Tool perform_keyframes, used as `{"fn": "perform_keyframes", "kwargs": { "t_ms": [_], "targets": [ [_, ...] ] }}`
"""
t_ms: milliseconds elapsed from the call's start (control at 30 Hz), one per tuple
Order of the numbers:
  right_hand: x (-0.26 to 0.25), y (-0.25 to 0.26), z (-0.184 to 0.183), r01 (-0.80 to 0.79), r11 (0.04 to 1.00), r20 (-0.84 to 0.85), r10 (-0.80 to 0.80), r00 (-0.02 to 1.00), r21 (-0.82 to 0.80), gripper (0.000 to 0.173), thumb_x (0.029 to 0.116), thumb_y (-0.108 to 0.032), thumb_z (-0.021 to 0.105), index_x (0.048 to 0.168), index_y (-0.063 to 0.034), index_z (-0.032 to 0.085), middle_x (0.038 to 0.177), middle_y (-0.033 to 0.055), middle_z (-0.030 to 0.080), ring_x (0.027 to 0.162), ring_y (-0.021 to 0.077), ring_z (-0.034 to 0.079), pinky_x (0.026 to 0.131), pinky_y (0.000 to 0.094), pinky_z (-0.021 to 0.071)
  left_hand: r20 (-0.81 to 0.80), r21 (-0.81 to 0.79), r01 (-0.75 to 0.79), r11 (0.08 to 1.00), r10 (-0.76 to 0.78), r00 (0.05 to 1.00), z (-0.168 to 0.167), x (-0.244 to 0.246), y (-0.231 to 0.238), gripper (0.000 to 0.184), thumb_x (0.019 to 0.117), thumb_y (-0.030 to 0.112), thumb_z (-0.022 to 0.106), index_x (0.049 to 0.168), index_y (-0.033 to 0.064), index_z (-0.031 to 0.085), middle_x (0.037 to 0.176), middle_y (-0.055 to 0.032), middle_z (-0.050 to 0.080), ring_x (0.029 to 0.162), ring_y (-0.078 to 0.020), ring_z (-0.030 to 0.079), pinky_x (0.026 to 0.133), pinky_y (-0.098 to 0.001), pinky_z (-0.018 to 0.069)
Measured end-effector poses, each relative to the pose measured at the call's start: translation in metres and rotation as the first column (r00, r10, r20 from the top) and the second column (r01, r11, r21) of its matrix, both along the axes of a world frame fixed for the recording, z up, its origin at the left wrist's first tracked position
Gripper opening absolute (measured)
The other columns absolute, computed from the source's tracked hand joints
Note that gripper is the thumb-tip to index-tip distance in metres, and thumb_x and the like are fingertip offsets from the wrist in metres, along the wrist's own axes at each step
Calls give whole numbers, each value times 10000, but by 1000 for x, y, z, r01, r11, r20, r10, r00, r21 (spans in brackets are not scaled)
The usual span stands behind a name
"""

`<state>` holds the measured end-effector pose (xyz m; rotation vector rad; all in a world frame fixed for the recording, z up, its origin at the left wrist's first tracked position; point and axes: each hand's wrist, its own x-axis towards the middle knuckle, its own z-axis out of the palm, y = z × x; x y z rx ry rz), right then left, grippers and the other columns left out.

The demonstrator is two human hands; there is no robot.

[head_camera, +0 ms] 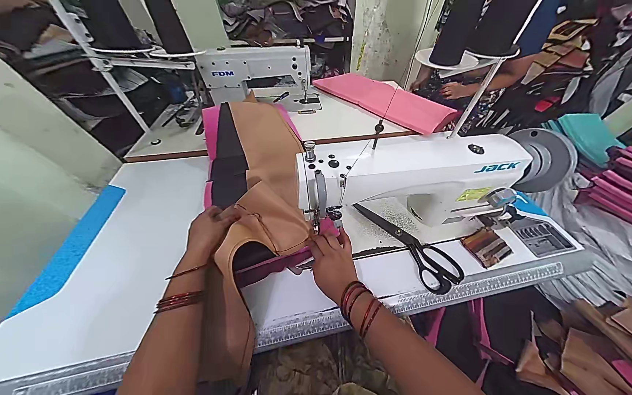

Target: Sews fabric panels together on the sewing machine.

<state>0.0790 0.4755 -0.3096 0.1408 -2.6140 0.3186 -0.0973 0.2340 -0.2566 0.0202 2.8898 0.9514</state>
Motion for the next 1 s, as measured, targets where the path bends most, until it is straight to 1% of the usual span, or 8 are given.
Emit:
{"fn": "perform_keyframes", "kwargs": {
  "t_ms": [33, 167, 200, 300, 367, 500, 600, 1000],
  "targets": [
    [1, 1, 1, -4, 1000, 11, 4, 1000, -30, 332, 843, -5, 657, 1146, -71, 776, 1257, 62, 729, 1233, 322, 650, 1084, 689, 370, -49, 4, 30, 1000, -30, 998, 5, 8, -2, 461, 975, 289, 702, 1175, -113, 598, 1114, -337, 633, 1081, -473, 608, 956, -659, 442],
    [3, 6, 5, -10, 988, 77, 22, 997, -154, 357, 868, 19, 624, 1180, -79, 766, 1279, 65, 721, 1286, 339, 613, 1109, 697, 333, -251, -35, 66, 997, -72, 965, 38, 57, -2, 338, 1000, 177, 642, 1143, -128, 616, 1113, -352, 646, 1110, -519, 616, 961, -687, 438],
    [4, 7, 6, -11, 986, 89, 26, 996, -169, 358, 870, 23, 614, 1177, -79, 768, 1284, 60, 720, 1294, 336, 609, 1110, 696, 331, -294, -18, 65, 998, -67, 954, 43, 74, -3, 316, 993, 156, 644, 1103, -138, 614, 1060, -349, 650, 1050, -511, 629, 919, -683, 452],
    [5, 10, 14, -5, 977, 189, 47, 981, -215, 358, 902, 16, 578, 1204, -62, 753, 1348, 67, 688, 1370, 336, 548, 1154, 688, 274, -458, -46, 64, 997, -78, 886, 46, 126, 0, 285, 948, 154, 637, 900, -123, 587, 797, -283, 600, 759, -454, 615, 681, -643, 468],
    [7, 12, 15, -5, 975, 212, 54, 976, -223, 370, 899, 10, 575, 1220, -58, 745, 1361, 67, 682, 1385, 342, 534, 1162, 675, 280, -507, -88, 23, 996, -65, 860, 31, 147, 0, 310, 921, 176, 636, 843, -117, 572, 727, -272, 570, 688, -466, 598, 615, -638, 447],
    [9, 14, 16, -19, 972, 213, 70, 975, -235, 390, 899, 3, 576, 1254, -52, 727, 1377, 72, 672, 1388, 342, 528, 1162, 657, 291, -217, -58, -57, 997, 43, 975, -10, 139, -18, 358, 1001, 222, 652, 1036, -131, 611, 879, -342, 640, 880, -534, 643, 784, -717, 463],
    [10, 15, 13, -34, 974, 197, 80, 977, -226, 399, 898, -2, 574, 1264, -51, 723, 1393, 71, 662, 1382, 335, 537, 1165, 645, 300, -60, -58, -59, 997, 55, 997, -14, 123, -24, 411, 1021, 270, 636, 1114, -129, 612, 973, -366, 645, 991, -550, 627, 867, -733, 436],
    [9, 14, 14, -67, 991, 252, 94, 963, -117, 415, 909, -32, 583, 1309, -40, 692, 1480, 58, 597, 1415, 306, 506, 1168, 647, 280, -4, -78, -63, 995, 63, 998, -7, 111, -24, 420, 1027, 305, 634, 1084, -110, 602, 948, -341, 638, 965, -518, 625, 848, -716, 439]
  ]
}}
